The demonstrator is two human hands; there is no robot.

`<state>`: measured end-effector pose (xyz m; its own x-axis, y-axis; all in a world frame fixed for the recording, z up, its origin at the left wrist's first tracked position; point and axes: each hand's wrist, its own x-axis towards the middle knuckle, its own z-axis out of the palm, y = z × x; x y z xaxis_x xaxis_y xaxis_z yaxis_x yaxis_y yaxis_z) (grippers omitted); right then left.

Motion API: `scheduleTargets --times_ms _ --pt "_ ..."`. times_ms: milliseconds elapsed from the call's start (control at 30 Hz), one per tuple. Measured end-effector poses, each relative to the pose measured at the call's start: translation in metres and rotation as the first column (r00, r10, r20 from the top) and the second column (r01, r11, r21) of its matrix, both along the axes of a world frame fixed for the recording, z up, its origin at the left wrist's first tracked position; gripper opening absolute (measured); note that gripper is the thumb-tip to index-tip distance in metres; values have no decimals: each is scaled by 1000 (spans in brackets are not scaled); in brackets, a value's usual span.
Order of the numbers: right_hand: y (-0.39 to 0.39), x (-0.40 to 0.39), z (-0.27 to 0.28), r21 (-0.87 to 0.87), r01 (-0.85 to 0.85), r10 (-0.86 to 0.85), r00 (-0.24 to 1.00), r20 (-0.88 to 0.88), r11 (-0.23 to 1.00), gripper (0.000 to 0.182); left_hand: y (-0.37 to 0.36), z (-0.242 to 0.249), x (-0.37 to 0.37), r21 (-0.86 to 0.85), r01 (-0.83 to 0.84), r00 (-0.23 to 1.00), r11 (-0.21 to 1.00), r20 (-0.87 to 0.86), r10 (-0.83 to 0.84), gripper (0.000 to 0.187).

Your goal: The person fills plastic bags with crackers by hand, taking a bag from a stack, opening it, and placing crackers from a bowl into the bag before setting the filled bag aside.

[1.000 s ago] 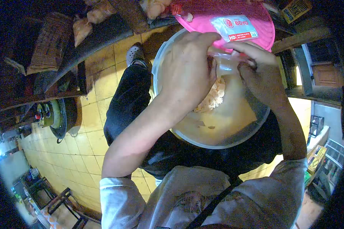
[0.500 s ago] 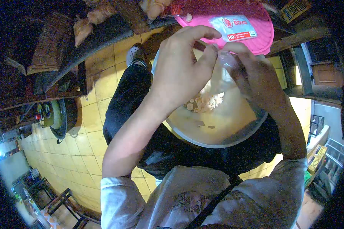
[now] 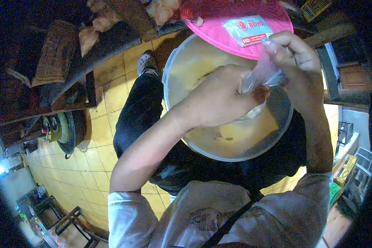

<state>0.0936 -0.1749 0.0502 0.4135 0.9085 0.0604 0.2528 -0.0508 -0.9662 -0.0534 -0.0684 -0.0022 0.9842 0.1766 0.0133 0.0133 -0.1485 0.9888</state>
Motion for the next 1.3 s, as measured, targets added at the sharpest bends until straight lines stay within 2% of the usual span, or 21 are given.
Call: scheduleTargets --times_ms 33,167,233,300,333,433,467,533,567,600,667,700,767,800,833,900,933,1000,1133,1233,1300 --pt "-1 4 1 -54 -10 0 982 -190 998 13 -2 -2 1 -103 -38 996 994 79 46 30" --pt "-2 30 -7 -13 22 -25 963 -268 1000 30 7 10 0 -348 127 990 929 -8 -139 31" --pt "-6 52 -11 151 212 -153 932 -329 965 23 8 10 -2 -392 95 992 915 -42 -121 32" --pt "-6 67 -15 279 -46 153 914 -375 959 36 9 9 -4 -429 32 998 903 -29 -50 31" --pt "4 32 -6 271 51 92 868 -488 961 38 9 9 -5 -464 -29 1000 885 -23 21 31" --pt "3 11 -21 203 116 16 833 -553 972 53 11 15 -5 -455 -55 998 889 -46 39 29" --pt "0 0 -11 -11 -122 110 929 -353 992 54 6 10 -3 -455 -53 998 889 -50 33 29" --pt "0 -4 -11 -271 -295 257 952 -168 916 55 -4 1 2 -439 -43 988 897 116 104 31" --pt "4 0 -22 -50 -243 225 947 -228 969 50 -6 -1 3 -434 -40 977 900 170 125 31" --pt "7 3 -27 170 -163 207 934 -289 972 47 0 2 3 -441 16 1000 897 17 -9 32" --pt "4 13 -13 164 -87 141 922 -360 983 42 6 13 3 -531 43 976 847 -160 -149 44" --pt "4 17 -3 149 -15 78 899 -431 989 39 6 10 2 -529 43 976 847 -157 -148 44" --pt "5 12 6 135 163 -75 863 -500 977 35 2 -1 -3 -32 -155 988 987 25 155 54" --pt "6 15 5 181 218 -119 889 -443 959 35 1 5 -6 253 -274 961 928 32 275 63" --pt "7 18 3 228 270 -168 907 -387 935 36 5 11 -8 253 -273 961 928 32 275 63" --pt "9 16 -13 350 22 45 982 -183 937 37 13 26 -8 -141 66 826 988 -548 -134 80" --pt "8 4 -14 337 -98 54 989 137 936 35 7 22 -8 -141 66 825 988 -550 -134 80" --pt "8 -15 -15 205 -296 70 708 703 933 32 -10 15 -8 -577 122 929 808 -220 -297 102" --pt "15 1 -11 349 -411 -108 505 856 842 30 -12 23 -7 -729 242 882 640 -110 -459 113" --pt "11 1 -2 229 -91 -139 568 811 969 31 -12 31 -7 -741 164 886 651 -180 -428 121" --pt "11 -3 -1 233 -240 -125 393 911 942 31 -11 23 -8 -810 85 929 581 -145 -339 103"
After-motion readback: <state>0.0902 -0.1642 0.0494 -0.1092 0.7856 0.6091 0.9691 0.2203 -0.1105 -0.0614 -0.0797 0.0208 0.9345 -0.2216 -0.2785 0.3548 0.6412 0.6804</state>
